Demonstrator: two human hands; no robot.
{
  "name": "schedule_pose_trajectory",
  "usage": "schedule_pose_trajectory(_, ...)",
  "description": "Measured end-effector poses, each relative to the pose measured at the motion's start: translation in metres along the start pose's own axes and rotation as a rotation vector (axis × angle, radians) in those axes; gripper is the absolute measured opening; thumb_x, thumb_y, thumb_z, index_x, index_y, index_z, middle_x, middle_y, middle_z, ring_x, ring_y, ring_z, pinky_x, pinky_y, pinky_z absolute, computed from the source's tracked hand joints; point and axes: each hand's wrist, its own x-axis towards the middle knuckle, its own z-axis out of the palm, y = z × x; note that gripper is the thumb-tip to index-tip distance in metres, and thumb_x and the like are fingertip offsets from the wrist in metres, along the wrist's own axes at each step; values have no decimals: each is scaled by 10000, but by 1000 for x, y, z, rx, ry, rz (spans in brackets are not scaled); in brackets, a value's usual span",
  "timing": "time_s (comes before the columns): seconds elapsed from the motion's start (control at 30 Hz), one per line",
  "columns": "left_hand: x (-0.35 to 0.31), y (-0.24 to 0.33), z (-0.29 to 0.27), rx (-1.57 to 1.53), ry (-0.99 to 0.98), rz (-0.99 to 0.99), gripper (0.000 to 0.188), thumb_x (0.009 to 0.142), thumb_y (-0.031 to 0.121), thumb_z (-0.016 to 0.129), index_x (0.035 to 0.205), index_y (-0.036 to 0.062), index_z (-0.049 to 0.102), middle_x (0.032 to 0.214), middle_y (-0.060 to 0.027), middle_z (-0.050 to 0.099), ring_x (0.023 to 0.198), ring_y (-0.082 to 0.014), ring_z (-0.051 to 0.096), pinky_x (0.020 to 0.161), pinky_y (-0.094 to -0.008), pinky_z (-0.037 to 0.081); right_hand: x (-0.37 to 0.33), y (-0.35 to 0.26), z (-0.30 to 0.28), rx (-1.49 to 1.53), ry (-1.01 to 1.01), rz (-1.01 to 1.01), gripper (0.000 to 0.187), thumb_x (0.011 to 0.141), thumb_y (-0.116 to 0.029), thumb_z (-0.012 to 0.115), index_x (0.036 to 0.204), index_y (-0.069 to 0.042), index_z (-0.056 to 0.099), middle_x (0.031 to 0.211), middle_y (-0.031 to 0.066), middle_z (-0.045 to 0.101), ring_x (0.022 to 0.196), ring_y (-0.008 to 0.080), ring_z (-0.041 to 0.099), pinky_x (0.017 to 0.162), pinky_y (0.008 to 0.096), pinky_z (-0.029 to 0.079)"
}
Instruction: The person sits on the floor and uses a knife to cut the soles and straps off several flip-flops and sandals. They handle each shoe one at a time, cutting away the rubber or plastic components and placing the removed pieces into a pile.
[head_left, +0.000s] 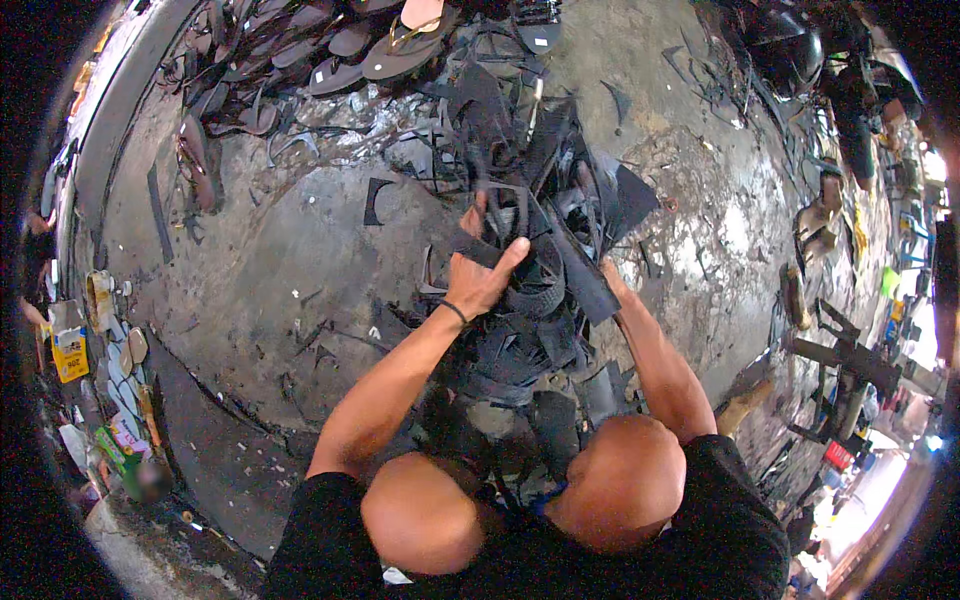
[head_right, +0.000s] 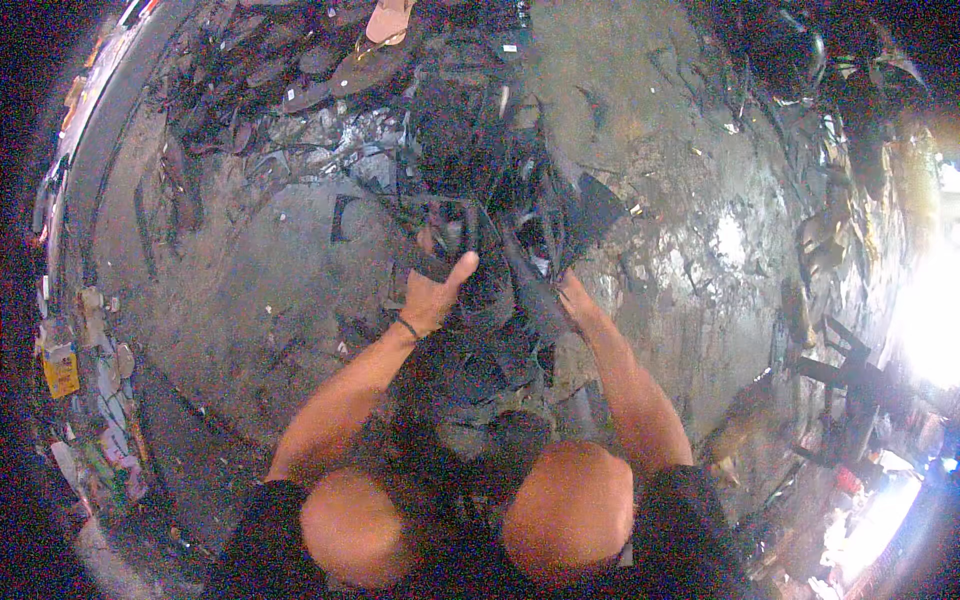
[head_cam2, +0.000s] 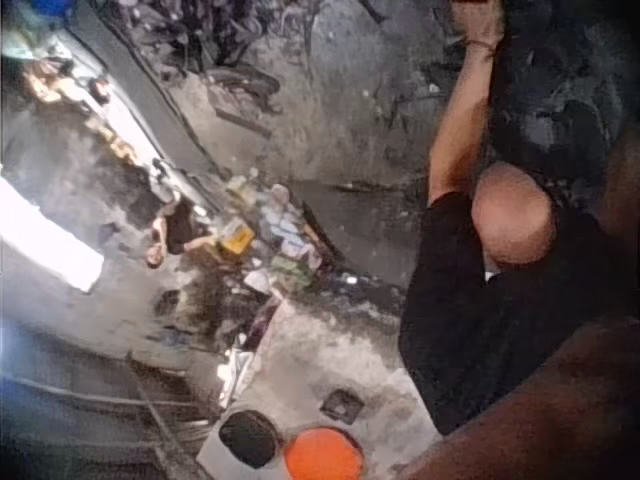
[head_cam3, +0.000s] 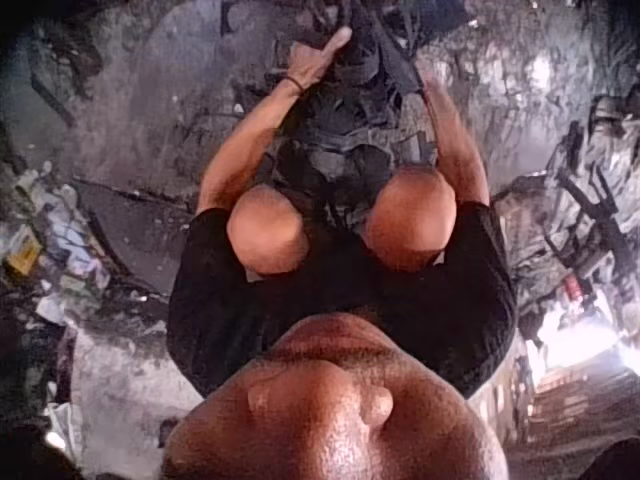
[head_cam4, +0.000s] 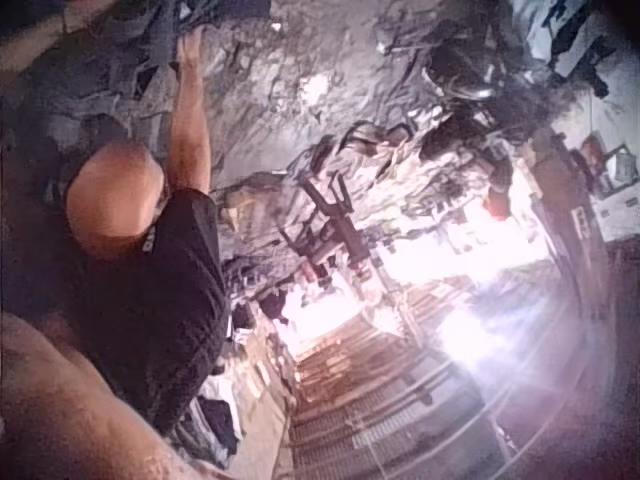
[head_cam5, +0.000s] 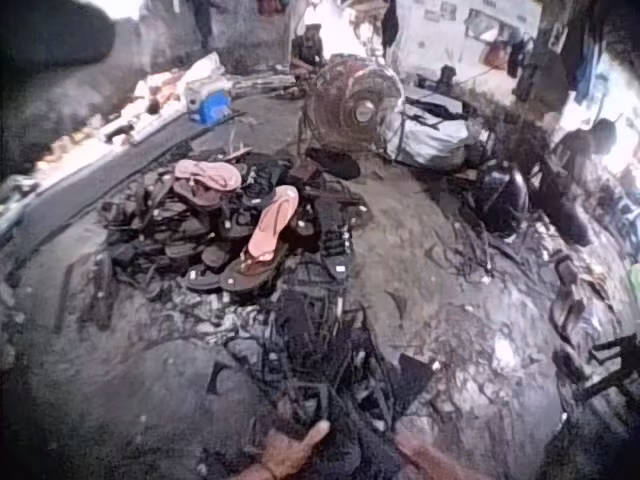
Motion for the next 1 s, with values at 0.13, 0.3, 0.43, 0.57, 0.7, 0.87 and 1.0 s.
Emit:
schedule_pose_trajectory(0.13, -9, 49, -14, -99, 92, -73, 904, 846, 508, 675, 1495, 6, 295, 1439, -227, 440, 1330, -381, 414, 1119, -430, 304, -15, -14, 18, 428, -113, -56, 606, 942, -156, 616, 1480, -67, 352, 1441, 123, 476, 1285, 251, 495, 1092, 406, 401)
schedule_pose_trajectory(0.3, -37, 153, -78, 6, 119, -92, 831, 856, 495, 669, 1440, -11, 362, 1444, -230, 437, 1334, -406, 396, 1113, -444, 299, -46, -83, 81, 237, 12, 3, 637, 918, -149, 646, 1476, -42, 356, 1446, 127, 474, 1298, 257, 495, 1110, 409, 388)
schedule_pose_trajectory(0.43, -57, 270, -142, 140, 25, -111, 960, 826, 558, 673, 1511, 22, 269, 1478, -253, 376, 1363, -408, 356, 1116, -438, 300, -89, -163, 131, 13, 81, 146, 622, 916, -149, 649, 1464, -43, 373, 1436, 123, 484, 1290, 252, 498, 1107, 409, 389)
schedule_pose_trajectory(0.57, -40, 426, -199, 307, -54, -154, 992, 790, 602, 683, 1559, 174, 225, 1465, -260, 385, 1334, -422, 397, 1086, -467, 340, -133, -273, 158, -71, 128, 180, 608, 914, -149, 652, 1452, -45, 390, 1425, 119, 494, 1282, 247, 501, 1104, 410, 389)
schedule_pose_trajectory(0.7, -11, 581, -244, 425, -116, -166, 1002, 794, 604, 676, 1547, 108, 239, 1476, -262, 373, 1353, -413, 381, 1098, -451, 335, -161, -374, 169, -66, 100, 203, 593, 912, -149, 655, 1440, -46, 406, 1415, 115, 504, 1274, 242, 504, 1101, 410, 389)
schedule_pose_trajectory(0.87, 67, 708, -242, 671, -204, -6, 1041, 772, 603, 701, 1524, 34, 261, 1469, -261, 384, 1367, -394, 369, 1122, -424, 307, -152, -496, 130, -14, 82, 131, 575, 909, -149, 659, 1426, -48, 427, 1402, 109, 517, 1264, 235, 508, 1097, 410, 390)
schedule_pose_trajectory(1.0, 140, 783, -228, 563, -202, 18, 930, 798, 550, 703, 1480, 24, 351, 1450, -231, 427, 1334, -368, 423, 1112, -422, 322, -98, -603, 95, 18, -13, 6, 561, 907, -150, 662, 1414, -50, 444, 1391, 105, 527, 1256, 230, 511, 1094, 410, 390)
